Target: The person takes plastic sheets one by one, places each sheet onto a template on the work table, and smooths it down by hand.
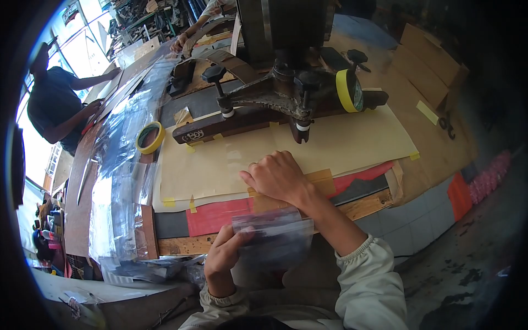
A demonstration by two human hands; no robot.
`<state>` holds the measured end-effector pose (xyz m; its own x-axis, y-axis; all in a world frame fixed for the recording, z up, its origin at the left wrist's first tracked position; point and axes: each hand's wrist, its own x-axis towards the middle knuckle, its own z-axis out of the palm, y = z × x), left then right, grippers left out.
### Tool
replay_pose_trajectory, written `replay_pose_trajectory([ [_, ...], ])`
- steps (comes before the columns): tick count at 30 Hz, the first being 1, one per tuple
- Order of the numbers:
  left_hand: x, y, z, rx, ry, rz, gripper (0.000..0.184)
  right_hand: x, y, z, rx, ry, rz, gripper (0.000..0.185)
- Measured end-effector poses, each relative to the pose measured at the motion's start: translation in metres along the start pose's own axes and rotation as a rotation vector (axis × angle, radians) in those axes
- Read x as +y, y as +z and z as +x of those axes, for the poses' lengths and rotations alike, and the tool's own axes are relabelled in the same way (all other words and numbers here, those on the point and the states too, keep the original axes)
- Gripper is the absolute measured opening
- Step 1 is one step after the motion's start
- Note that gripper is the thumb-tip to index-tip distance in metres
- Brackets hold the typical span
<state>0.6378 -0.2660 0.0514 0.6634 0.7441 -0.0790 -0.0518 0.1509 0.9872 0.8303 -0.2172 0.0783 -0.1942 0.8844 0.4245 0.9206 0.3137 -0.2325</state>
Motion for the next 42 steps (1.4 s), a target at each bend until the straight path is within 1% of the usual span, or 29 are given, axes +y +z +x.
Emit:
replay_pose_trajectory([
  [2, 0.007, 0.003, 0.0, 0.033, -0.035, -0.002, 0.014, 0.0, 0.001, -0.001, 0.004, 0.0, -0.002, 0.035],
  [4, 0.011, 0.005, -0.001, 0.049, 0.004, 0.044, 0.019, 0.001, 0.001, -0.001, 0.01, -0.004, -0.001, 0.035],
  [5, 0.01, 0.005, -0.001, 0.048, 0.065, 0.086, 0.022, 0.001, 0.001, -0.001, 0.008, -0.005, -0.007, 0.034],
  [7, 0.009, 0.005, 0.0, 0.06, 0.055, 0.084, 0.025, 0.001, 0.001, -0.001, 0.003, -0.011, -0.02, 0.033],
  [8, 0.01, 0.005, 0.001, 0.073, -0.018, 0.04, 0.025, 0.0, 0.0, -0.001, 0.009, -0.012, -0.018, 0.033],
  [10, 0.009, 0.006, 0.003, 0.081, -0.015, 0.015, 0.025, 0.0, 0.0, -0.002, 0.019, -0.015, -0.015, 0.033],
  [11, 0.008, 0.007, 0.003, 0.078, 0.059, 0.034, 0.025, 0.0, 0.0, -0.002, 0.017, -0.007, -0.016, 0.032],
  [13, 0.011, 0.009, 0.001, 0.098, 0.106, 0.091, 0.024, 0.0, -0.001, -0.003, 0.011, 0.003, -0.018, 0.032],
  [15, 0.011, 0.012, 0.0, 0.143, 0.151, 0.137, 0.023, 0.001, 0.0, -0.004, 0.035, 0.003, 0.044, 0.032],
  [16, 0.014, 0.012, -0.003, 0.151, 0.128, 0.229, 0.01, 0.001, 0.0, -0.004, 0.049, 0.003, 0.074, 0.031],
  [17, 0.018, 0.013, -0.006, 0.157, 0.105, 0.321, 0.017, 0.001, 0.001, -0.005, 0.07, 0.001, 0.079, 0.031],
  [18, 0.023, 0.013, -0.009, 0.162, 0.082, 0.413, 0.033, 0.0, 0.002, -0.005, 0.092, 0.001, 0.084, 0.03],
  [19, 0.028, 0.015, -0.009, 0.147, 0.075, 0.357, 0.033, 0.0, 0.001, -0.005, 0.117, 0.001, 0.087, 0.029],
  [21, 0.029, 0.017, -0.01, 0.112, 0.127, 0.27, 0.024, -0.001, -0.002, -0.006, 0.126, 0.001, 0.094, 0.028],
  [22, 0.024, 0.016, -0.009, 0.093, 0.186, 0.238, 0.02, -0.002, -0.003, -0.005, 0.133, 0.0, 0.099, 0.027],
  [24, 0.022, 0.019, -0.01, 0.053, 0.279, 0.157, 0.024, -0.003, -0.003, -0.007, 0.138, -0.004, 0.116, 0.026],
  [26, 0.025, 0.023, -0.012, 0.009, 0.347, 0.056, 0.024, -0.005, -0.002, -0.01, 0.107, -0.036, 0.117, 0.025],
  [27, 0.02, 0.021, -0.018, -0.033, 0.314, 0.085, 0.024, -0.006, -0.002, -0.014, 0.068, -0.063, 0.108, 0.024],
  [28, 0.011, 0.019, -0.021, -0.031, 0.242, 0.092, 0.025, -0.006, -0.004, -0.016, 0.029, -0.086, 0.093, 0.024],
  [30, -0.006, 0.02, -0.03, -0.035, 0.084, 0.098, 0.026, -0.009, -0.011, -0.019, 0.002, -0.049, 0.118, 0.021],
  [33, -0.003, 0.029, -0.056, -0.071, 0.331, 0.254, 0.024, -0.01, -0.012, -0.022, 0.016, 0.064, 0.184, 0.016],
  [34, -0.001, 0.031, -0.061, -0.07, 0.304, 0.212, 0.023, -0.01, -0.012, -0.019, 0.034, 0.101, 0.209, 0.015],
  [37, 0.001, 0.035, -0.078, -0.044, 0.243, 0.086, 0.022, -0.009, -0.013, -0.019, 0.099, 0.019, 0.049, 0.025],
  [40, 0.009, 0.04, -0.088, 0.038, 0.403, 0.157, 0.022, -0.007, -0.006, -0.02, 0.164, -0.048, 0.022, 0.036],
  [42, 0.004, 0.037, -0.087, 0.009, 0.376, 0.093, 0.022, -0.007, -0.005, -0.02, 0.117, 0.002, 0.006, 0.04],
])
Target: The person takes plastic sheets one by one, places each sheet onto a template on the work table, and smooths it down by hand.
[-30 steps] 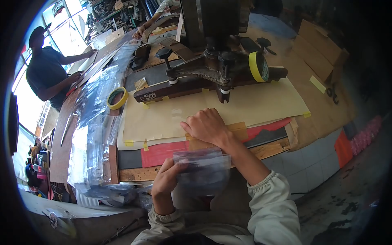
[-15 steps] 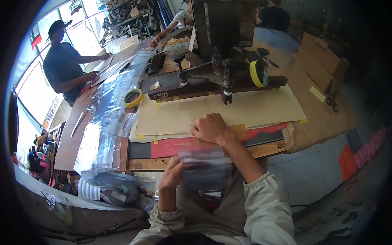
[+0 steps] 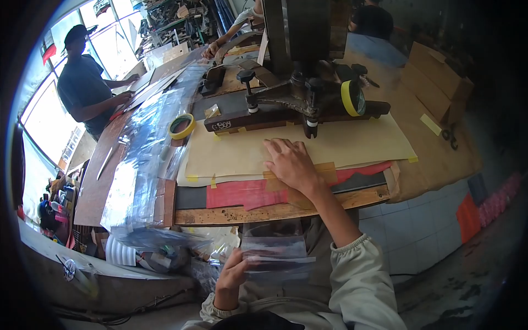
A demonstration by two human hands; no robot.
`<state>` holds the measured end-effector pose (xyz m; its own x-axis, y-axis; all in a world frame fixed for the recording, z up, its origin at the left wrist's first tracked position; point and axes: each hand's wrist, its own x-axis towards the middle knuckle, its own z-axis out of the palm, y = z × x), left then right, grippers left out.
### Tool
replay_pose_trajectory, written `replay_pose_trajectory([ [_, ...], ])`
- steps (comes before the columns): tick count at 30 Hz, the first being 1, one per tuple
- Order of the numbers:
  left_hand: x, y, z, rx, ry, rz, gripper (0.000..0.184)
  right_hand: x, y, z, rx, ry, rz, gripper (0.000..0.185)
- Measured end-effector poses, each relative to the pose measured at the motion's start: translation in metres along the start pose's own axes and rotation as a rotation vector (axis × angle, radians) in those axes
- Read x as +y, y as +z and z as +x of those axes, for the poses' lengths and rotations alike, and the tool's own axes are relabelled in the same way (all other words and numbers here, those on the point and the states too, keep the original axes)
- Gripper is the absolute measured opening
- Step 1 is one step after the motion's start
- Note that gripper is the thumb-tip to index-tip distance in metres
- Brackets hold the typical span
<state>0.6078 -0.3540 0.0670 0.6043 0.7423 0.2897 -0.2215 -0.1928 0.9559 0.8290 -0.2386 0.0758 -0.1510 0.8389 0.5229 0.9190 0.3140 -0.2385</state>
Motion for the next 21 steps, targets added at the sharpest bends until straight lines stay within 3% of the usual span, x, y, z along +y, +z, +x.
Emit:
replay_pose_trajectory([
  [10, -0.013, -0.008, -0.001, -0.127, -0.061, -0.08, 0.03, 0.007, -0.01, 0.03, -0.409, 0.174, 0.027, 0.045],
  [16, 0.002, -0.007, -0.011, -0.069, -0.323, 0.116, 0.031, -0.001, -0.017, 0.033, -0.408, 0.163, 0.02, 0.028],
  [21, -0.013, -0.014, -0.012, -0.131, -0.421, -0.058, 0.034, -0.004, -0.021, 0.034, -0.416, 0.202, 0.111, 0.025],
])
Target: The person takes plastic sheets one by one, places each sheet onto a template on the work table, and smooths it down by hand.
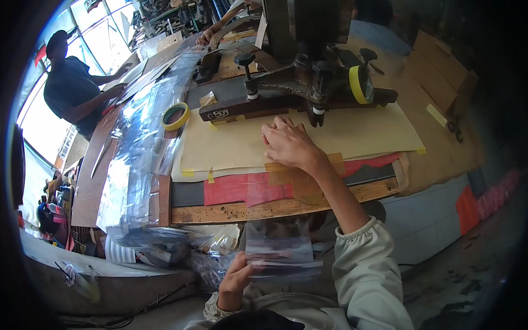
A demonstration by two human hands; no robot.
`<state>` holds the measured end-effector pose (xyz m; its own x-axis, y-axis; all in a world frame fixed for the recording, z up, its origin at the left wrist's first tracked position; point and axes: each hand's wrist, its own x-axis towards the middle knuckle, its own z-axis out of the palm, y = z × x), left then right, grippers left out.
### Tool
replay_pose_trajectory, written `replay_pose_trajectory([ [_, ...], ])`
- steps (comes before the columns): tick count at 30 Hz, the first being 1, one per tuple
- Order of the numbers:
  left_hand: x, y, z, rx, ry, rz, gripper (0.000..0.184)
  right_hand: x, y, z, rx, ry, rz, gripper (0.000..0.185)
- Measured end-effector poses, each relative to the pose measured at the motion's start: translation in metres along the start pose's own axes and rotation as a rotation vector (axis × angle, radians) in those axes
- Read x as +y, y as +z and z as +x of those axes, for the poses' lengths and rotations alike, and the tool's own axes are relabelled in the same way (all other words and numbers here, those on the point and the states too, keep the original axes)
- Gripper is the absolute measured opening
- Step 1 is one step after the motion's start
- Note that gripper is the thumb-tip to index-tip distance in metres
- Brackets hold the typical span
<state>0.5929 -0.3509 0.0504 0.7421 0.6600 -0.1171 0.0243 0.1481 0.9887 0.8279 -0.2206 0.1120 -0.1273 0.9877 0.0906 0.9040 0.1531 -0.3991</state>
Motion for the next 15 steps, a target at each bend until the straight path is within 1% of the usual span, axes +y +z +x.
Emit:
replay_pose_trajectory([
  [2, 0.004, 0.0, 0.0, -0.009, -0.01, 0.018, 0.035, 0.0, 0.002, 0.0, 0.033, -0.008, -0.014, 0.025],
  [4, 0.005, 0.0, 0.003, -0.029, 0.082, 0.023, 0.035, -0.001, 0.005, -0.005, 0.09, -0.019, -0.061, 0.026],
  [5, 0.003, 0.001, 0.007, -0.049, 0.175, 0.014, 0.034, -0.001, 0.006, -0.006, 0.104, -0.022, -0.081, 0.027],
  [7, 0.004, 0.001, 0.007, -0.049, 0.193, 0.042, 0.032, -0.001, 0.006, -0.008, 0.134, -0.028, -0.119, 0.029],
  [8, 0.009, 0.001, 0.003, -0.031, 0.117, 0.079, 0.03, -0.001, 0.006, -0.008, 0.13, -0.001, -0.132, 0.034],
  [10, 0.016, 0.003, -0.003, -0.006, 0.049, 0.164, 0.027, -0.001, 0.006, -0.009, 0.124, 0.054, -0.157, 0.044],
  [11, 0.018, 0.004, -0.004, 0.002, 0.058, 0.212, 0.026, -0.001, 0.006, -0.008, 0.11, 0.066, -0.158, 0.046],
  [13, 0.019, 0.005, -0.005, 0.016, 0.017, 0.2, 0.025, 0.001, 0.005, -0.005, 0.079, 0.091, -0.159, 0.05],
  [15, 0.021, 0.007, -0.003, 0.028, -0.071, 0.113, 0.025, 0.005, 0.007, -0.002, 0.094, 0.058, -0.113, 0.04],
])
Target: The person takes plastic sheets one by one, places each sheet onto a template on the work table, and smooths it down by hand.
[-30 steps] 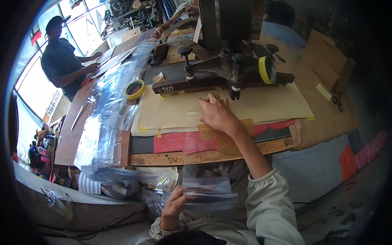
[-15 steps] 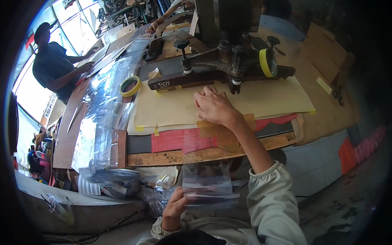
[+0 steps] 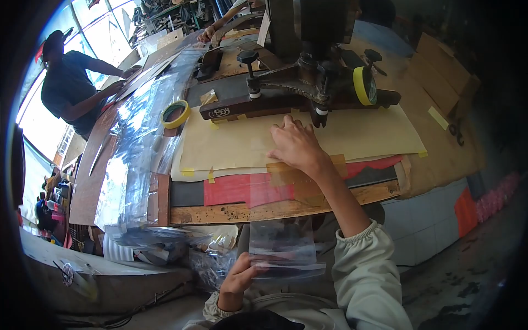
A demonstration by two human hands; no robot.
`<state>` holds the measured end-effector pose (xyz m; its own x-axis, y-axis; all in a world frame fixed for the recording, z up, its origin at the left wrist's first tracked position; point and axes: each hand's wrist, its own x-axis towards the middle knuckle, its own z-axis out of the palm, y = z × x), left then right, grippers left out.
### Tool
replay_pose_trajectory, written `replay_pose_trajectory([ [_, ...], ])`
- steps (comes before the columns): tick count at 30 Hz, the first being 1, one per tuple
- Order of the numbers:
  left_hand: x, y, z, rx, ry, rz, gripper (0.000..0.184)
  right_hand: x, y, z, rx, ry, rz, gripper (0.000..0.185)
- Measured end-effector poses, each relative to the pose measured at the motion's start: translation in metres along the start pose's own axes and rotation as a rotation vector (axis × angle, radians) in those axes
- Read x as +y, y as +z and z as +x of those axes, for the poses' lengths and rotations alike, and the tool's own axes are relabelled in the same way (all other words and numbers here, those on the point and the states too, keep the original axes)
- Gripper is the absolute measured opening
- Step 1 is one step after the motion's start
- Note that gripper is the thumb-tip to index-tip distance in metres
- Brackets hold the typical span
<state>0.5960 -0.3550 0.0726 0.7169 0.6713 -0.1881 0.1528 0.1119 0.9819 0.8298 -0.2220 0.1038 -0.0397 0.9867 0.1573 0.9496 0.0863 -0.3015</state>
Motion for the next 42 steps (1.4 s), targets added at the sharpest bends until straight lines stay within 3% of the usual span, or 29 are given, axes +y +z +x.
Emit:
replay_pose_trajectory([
  [2, 0.007, 0.001, 0.0, 0.006, -0.07, -0.021, 0.025, 0.004, 0.001, 0.006, -0.033, -0.019, 0.053, 0.035],
  [7, 0.002, 0.003, -0.001, -0.029, 0.027, 0.007, 0.025, 0.002, -0.005, 0.016, -0.19, -0.04, 0.006, 0.032],
  [10, -0.02, 0.001, 0.006, -0.078, -0.001, -0.192, 0.025, -0.005, -0.003, 0.015, -0.1, -0.004, -0.088, 0.029],
  [13, -0.012, 0.004, 0.002, 0.002, 0.007, -0.148, 0.023, -0.012, -0.007, 0.006, -0.036, -0.082, -0.031, 0.021],
  [19, -0.013, 0.003, 0.0, 0.018, -0.065, -0.097, 0.021, -0.028, -0.004, -0.03, 0.207, -0.165, -0.26, 0.009],
  [23, 0.006, 0.003, -0.003, 0.008, -0.124, 0.065, 0.022, -0.033, -0.003, -0.061, 0.218, -0.161, -0.139, 0.011],
  [26, 0.003, 0.001, -0.001, 0.009, -0.147, -0.016, 0.022, -0.035, -0.003, -0.081, 0.256, -0.149, -0.061, 0.016],
  [31, -0.017, 0.0, 0.012, -0.009, 0.195, -0.202, 0.032, -0.039, -0.001, -0.101, 0.262, -0.09, -0.08, 0.028],
  [35, -0.014, 0.003, 0.014, 0.056, 0.361, -0.113, 0.032, -0.038, 0.007, -0.105, 0.273, -0.086, -0.128, 0.032],
  [42, -0.025, -0.001, 0.016, -0.024, 0.222, -0.206, 0.031, -0.037, 0.013, -0.103, 0.292, -0.078, -0.171, 0.034],
])
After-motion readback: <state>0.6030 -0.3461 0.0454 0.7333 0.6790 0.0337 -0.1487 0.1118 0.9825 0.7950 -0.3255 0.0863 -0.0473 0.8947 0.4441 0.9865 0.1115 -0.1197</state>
